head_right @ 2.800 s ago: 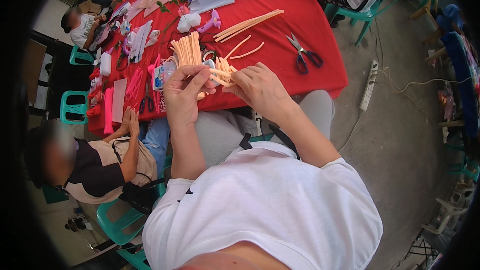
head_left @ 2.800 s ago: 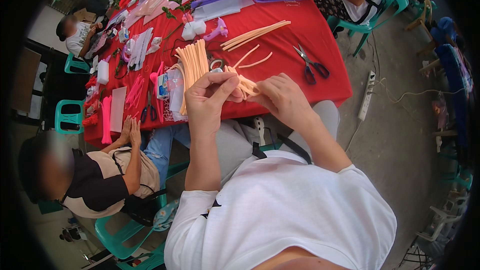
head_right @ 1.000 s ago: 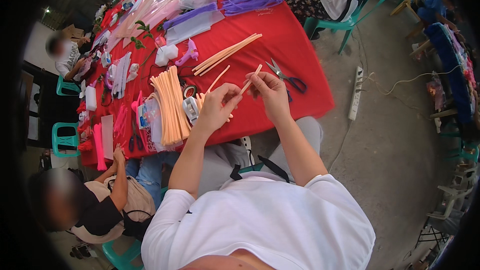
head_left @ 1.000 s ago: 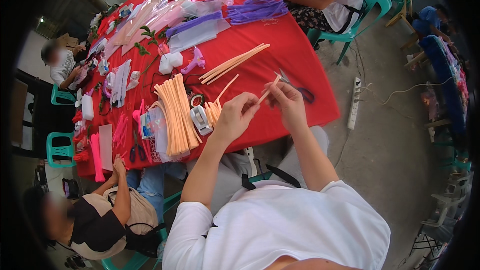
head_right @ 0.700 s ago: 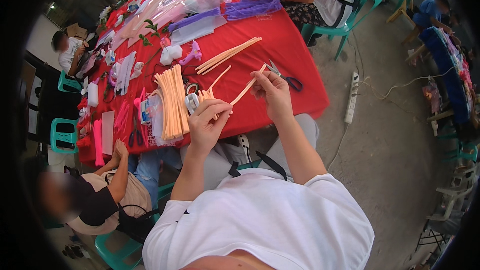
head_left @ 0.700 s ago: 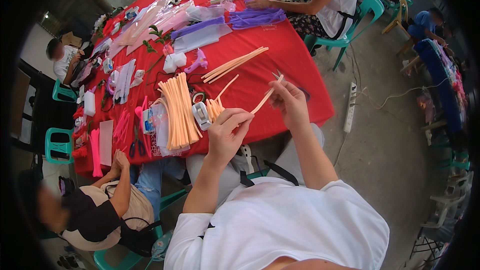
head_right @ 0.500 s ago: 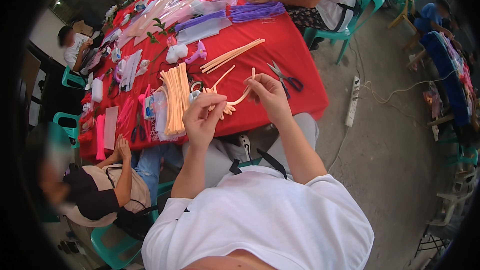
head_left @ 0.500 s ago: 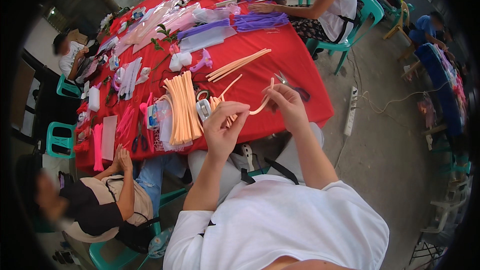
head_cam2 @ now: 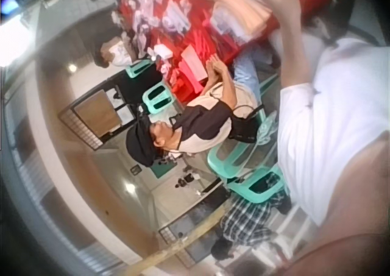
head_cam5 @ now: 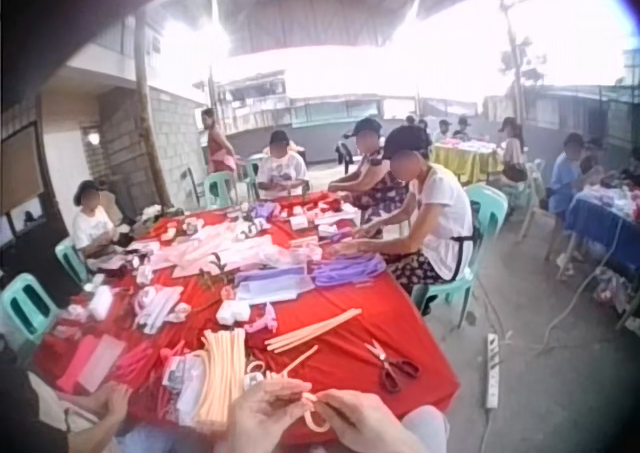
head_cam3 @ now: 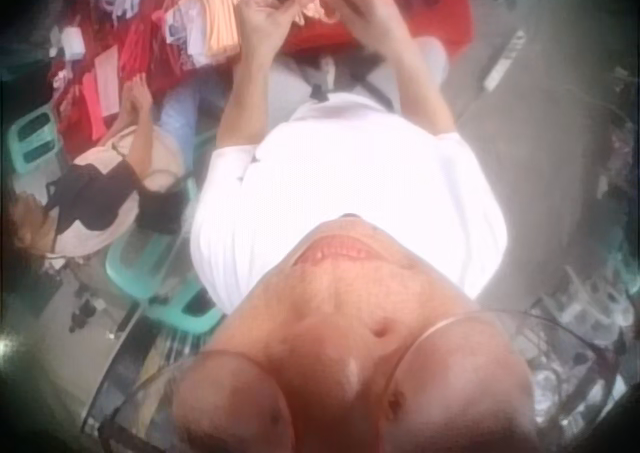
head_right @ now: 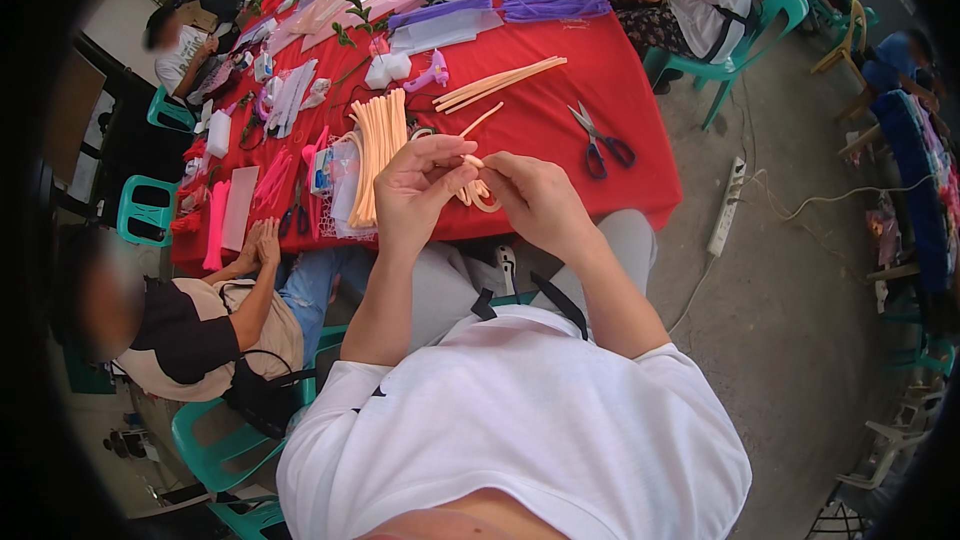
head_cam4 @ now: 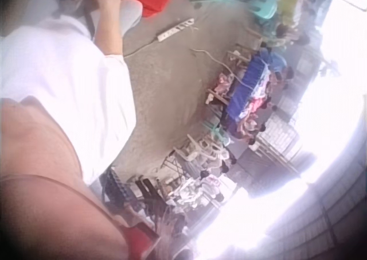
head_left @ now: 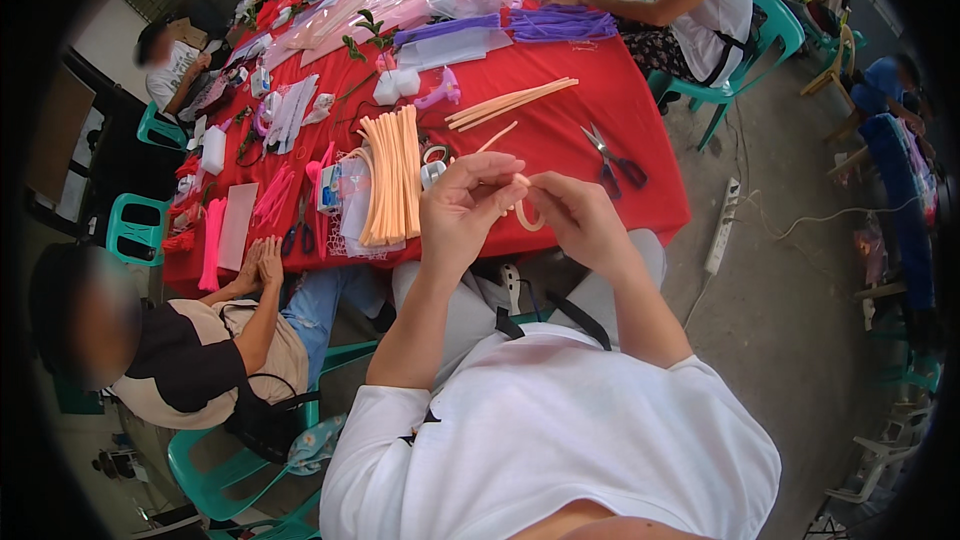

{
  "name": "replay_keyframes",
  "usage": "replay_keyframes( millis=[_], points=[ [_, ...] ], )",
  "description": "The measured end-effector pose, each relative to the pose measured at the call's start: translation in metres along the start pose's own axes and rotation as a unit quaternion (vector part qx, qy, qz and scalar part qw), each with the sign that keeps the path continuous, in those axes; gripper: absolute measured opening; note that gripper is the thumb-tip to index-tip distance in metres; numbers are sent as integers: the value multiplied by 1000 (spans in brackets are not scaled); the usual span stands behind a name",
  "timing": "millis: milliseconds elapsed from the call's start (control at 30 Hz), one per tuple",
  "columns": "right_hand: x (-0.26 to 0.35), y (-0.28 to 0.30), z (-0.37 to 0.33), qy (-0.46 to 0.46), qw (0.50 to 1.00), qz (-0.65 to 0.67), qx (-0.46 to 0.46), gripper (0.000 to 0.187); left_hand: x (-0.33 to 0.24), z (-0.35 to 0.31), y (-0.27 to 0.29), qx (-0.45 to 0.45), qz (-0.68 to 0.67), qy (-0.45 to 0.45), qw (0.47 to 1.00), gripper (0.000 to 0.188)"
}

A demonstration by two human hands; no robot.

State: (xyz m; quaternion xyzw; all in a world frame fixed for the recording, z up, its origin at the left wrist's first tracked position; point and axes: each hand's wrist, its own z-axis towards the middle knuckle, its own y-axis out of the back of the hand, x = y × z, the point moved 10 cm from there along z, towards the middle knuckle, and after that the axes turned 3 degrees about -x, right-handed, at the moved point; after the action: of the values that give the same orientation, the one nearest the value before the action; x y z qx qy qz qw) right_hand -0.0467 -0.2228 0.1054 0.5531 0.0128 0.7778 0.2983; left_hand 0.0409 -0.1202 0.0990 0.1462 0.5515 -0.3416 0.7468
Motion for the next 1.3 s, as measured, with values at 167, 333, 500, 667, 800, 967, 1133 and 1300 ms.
replay_keyframes(
  millis=[167, 333, 500, 667, 800, 967, 1133, 1300],
  points=[
    [8, -1, 0, 12, 1000, -21, 14, 9, -10, -3, 1, -12, 1, -23, 1000, 24],
    [13, -3, 0, 38, 998, -39, 20, 9, -12, -4, 3, -11, 32, -28, 999, 25],
    [13, -7, 0, 71, 995, -63, 22, 10, -12, -5, 3, -10, 44, -20, 999, 24],
    [13, -11, 0, 89, 991, -92, 33, 9, -13, -4, 4, -10, 46, -23, 999, 23],
    [12, -15, -2, 114, 989, -79, 43, 13, -14, -3, 7, -24, 51, -23, 998, 22],
    [20, -21, -4, 121, 990, -40, 54, 40, -13, -2, 19, -56, 38, -26, 997, 22],
    [7, -27, -4, 76, 994, 24, 70, 53, -10, -4, 24, -79, 41, -13, 996, 21],
    [5, -27, -4, 85, 995, -8, 45, 52, -13, -6, 31, -86, 67, -23, 994, 24]
  ],
)
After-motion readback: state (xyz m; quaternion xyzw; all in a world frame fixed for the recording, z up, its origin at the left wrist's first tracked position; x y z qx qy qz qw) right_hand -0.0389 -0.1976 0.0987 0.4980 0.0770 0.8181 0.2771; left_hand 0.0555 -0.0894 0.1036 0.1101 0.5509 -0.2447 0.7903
